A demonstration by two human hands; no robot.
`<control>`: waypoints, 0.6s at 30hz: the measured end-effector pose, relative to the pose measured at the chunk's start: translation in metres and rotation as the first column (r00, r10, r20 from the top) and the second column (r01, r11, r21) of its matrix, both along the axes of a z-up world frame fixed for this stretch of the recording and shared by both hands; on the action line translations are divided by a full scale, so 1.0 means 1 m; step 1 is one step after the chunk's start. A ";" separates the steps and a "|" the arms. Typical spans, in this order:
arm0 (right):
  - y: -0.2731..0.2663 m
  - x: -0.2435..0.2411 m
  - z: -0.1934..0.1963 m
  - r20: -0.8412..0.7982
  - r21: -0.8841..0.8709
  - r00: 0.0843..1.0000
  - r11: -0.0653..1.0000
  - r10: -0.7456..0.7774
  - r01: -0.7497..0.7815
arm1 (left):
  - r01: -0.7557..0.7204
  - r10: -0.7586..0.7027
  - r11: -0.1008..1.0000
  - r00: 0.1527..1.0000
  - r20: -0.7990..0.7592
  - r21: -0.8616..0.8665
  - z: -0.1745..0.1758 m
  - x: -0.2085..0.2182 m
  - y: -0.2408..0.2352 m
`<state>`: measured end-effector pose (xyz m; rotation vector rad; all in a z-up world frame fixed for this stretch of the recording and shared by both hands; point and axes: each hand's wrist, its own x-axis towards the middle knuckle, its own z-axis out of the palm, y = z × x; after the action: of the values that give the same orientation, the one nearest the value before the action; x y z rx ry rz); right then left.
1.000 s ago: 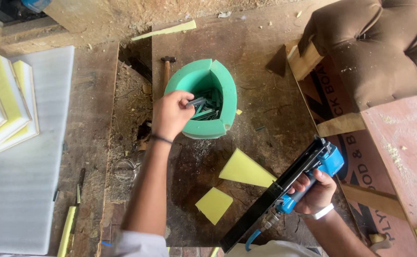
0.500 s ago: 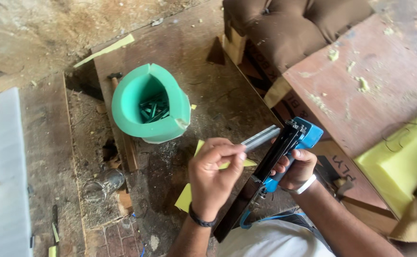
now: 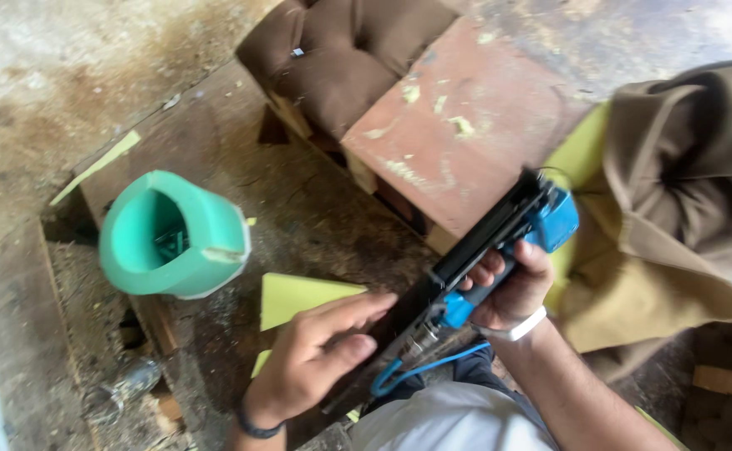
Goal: The person uses shears to trim excess brown fabric from a cushion and then uses a pneumatic staple gun to attach the fabric to the cushion's foam and wooden frame. The person repeatedly folds, smooths, and staples the fabric around the edges.
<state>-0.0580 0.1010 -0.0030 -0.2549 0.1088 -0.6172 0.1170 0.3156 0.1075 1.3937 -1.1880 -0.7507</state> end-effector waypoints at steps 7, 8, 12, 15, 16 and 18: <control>-0.042 -0.066 0.071 -0.432 -0.141 0.897 0.989 -0.091 0.032 | 0.011 0.006 1.000 0.773 -0.635 0.023 -0.022 -0.095 -0.105; -0.043 -0.076 0.080 -0.539 -0.160 0.839 0.987 -0.073 -0.017 | 0.119 -0.110 0.992 0.664 -0.739 -0.041 -0.026 -0.107 -0.121; -0.067 -0.123 0.107 -0.501 -0.322 0.841 0.946 -0.203 0.037 | 0.241 -0.297 0.951 0.529 -0.795 -0.194 -0.034 -0.151 -0.173; -0.091 -0.169 0.114 -0.330 -0.459 0.928 0.888 -0.176 0.005 | 0.249 -0.400 0.910 0.324 -0.857 -0.331 -0.043 -0.190 -0.201; -0.101 -0.183 0.117 -0.280 -0.437 0.952 0.899 -0.121 -0.014 | 0.247 -0.408 0.902 0.212 -0.888 -0.355 -0.047 -0.200 -0.214; -0.116 -0.197 0.126 -0.245 -0.428 0.966 0.903 -0.085 -0.029 | 0.240 -0.387 0.915 0.307 -0.869 -0.323 -0.052 -0.213 -0.231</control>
<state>-0.2547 -0.0150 0.1228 -0.7656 0.2294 -0.6304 -0.0961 0.0844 0.0554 0.3657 -0.5235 -1.4623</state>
